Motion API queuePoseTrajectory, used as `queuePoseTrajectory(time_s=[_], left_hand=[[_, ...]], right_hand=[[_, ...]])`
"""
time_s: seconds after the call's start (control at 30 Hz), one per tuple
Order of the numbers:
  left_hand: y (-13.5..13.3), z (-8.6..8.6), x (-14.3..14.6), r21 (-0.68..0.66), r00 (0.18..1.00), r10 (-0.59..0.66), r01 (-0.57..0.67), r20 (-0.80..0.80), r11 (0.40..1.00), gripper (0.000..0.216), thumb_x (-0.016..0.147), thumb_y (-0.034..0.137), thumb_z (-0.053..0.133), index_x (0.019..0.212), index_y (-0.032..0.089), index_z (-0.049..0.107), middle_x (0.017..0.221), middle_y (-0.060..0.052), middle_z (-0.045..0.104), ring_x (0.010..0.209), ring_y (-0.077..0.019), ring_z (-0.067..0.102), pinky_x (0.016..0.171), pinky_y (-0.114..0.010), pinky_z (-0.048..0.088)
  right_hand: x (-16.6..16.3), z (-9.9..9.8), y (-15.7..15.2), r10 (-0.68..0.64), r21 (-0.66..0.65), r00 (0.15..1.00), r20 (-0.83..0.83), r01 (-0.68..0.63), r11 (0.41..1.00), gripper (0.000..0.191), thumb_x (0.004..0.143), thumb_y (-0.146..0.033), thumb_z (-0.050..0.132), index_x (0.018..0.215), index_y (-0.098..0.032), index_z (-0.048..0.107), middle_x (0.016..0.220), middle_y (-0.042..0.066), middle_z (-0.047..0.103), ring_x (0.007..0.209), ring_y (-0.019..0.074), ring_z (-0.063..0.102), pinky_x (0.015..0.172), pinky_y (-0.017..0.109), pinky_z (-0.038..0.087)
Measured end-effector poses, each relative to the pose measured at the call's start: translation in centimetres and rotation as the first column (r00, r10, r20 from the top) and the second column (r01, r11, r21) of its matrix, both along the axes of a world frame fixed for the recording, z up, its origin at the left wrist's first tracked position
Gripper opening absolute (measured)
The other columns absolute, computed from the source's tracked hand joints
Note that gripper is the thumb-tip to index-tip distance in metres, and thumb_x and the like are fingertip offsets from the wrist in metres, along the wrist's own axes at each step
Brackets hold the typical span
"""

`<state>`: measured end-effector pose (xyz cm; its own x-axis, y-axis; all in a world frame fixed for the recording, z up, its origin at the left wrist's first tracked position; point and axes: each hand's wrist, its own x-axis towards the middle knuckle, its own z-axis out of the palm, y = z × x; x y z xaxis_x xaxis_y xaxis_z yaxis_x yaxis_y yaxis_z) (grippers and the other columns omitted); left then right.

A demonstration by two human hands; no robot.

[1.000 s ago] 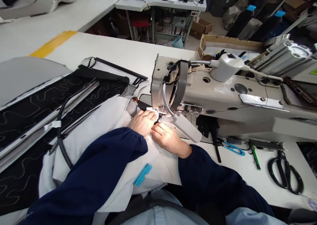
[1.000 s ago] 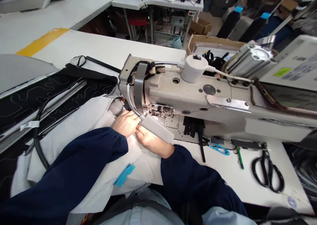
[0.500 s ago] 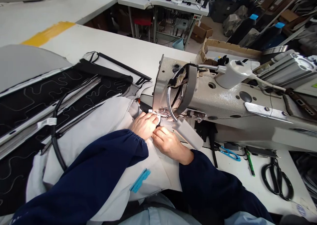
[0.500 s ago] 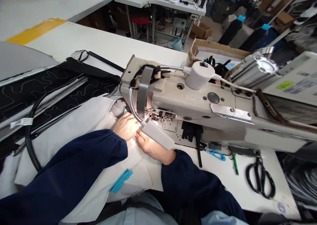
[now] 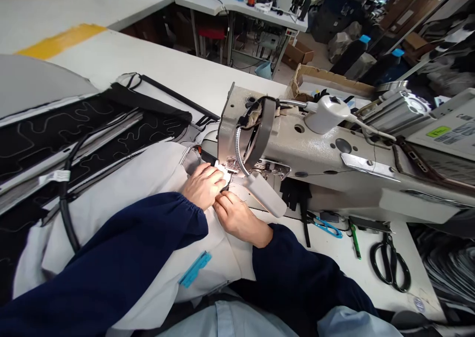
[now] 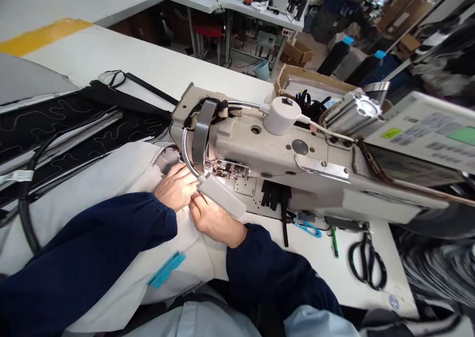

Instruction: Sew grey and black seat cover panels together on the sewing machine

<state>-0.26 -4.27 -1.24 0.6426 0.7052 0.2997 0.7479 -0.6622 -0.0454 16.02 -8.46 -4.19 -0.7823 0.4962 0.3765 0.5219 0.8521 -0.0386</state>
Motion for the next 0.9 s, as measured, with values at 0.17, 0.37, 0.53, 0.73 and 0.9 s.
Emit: queuePoseTrajectory(time_s=[0.17, 0.37, 0.53, 0.73, 0.9], left_hand=[[-0.4, 0.2, 0.0, -0.005, 1.0, -0.009, 0.009, 0.001, 1.0, 0.019, 0.08, 0.011, 0.05, 0.076, 0.018, 0.068, 0.086, -0.005, 0.069, 0.09, -0.0211, 0.058, 0.095, -0.041, 0.04], [-0.4, 0.5, 0.1, -0.043, 0.999, -0.007, 0.005, -0.052, 0.999, 0.02, 0.079, 0.011, 0.05, 0.076, 0.019, 0.069, 0.083, -0.006, 0.068, 0.087, -0.0212, 0.059, 0.093, -0.041, 0.042], [0.1, 0.3, 0.5, -0.105, 0.998, 0.017, -0.024, -0.062, 0.994, 0.023, 0.081, 0.01, 0.048, 0.079, 0.018, 0.07, 0.087, -0.008, 0.068, 0.09, -0.0228, 0.059, 0.089, -0.041, 0.044], [0.8, -0.2, 0.0, -0.209, 0.996, 0.079, -0.071, 0.03, 0.975, 0.024, 0.08, 0.011, 0.048, 0.086, 0.018, 0.071, 0.086, -0.009, 0.066, 0.088, -0.0234, 0.058, 0.082, -0.04, 0.046], [1.6, -0.7, -0.5, -0.338, 0.905, 0.26, -0.142, 0.337, 0.93, 0.032, 0.086, 0.013, 0.04, 0.089, 0.018, 0.071, 0.097, -0.006, 0.066, 0.09, -0.0168, 0.059, 0.085, -0.029, 0.049]], right_hand=[[0.0, 0.4, 0.2, 0.0, 0.031, 0.998, -0.057, 0.002, 1.0, 0.021, 0.092, -0.006, 0.041, 0.1, -0.007, 0.061, 0.095, 0.013, 0.061, 0.097, 0.0213, 0.056, 0.089, 0.035, 0.048], [0.1, 0.1, 0.4, 0.002, 0.026, 0.997, -0.074, 0.0, 1.0, 0.02, 0.092, -0.007, 0.041, 0.091, -0.01, 0.062, 0.091, 0.012, 0.061, 0.092, 0.021, 0.056, 0.084, 0.034, 0.049], [0.4, -0.9, 0.7, -0.013, -0.068, 0.997, -0.074, 0.008, 0.998, 0.02, 0.094, -0.011, 0.041, 0.098, -0.013, 0.06, 0.095, 0.011, 0.06, 0.097, 0.021, 0.056, 0.089, 0.038, 0.047], [0.7, -0.8, 1.2, -0.063, -0.085, 0.995, -0.08, 0.056, 0.995, 0.023, 0.096, -0.014, 0.038, 0.111, -0.014, 0.056, 0.111, 0.014, 0.058, 0.103, 0.0224, 0.055, 0.091, 0.038, 0.047], [0.8, -0.2, 1.5, -0.103, -0.078, 0.994, -0.041, 0.099, 0.992, 0.019, 0.096, -0.019, 0.041, 0.105, -0.015, 0.057, 0.106, 0.014, 0.057, 0.097, 0.0222, 0.054, 0.085, 0.037, 0.047]])
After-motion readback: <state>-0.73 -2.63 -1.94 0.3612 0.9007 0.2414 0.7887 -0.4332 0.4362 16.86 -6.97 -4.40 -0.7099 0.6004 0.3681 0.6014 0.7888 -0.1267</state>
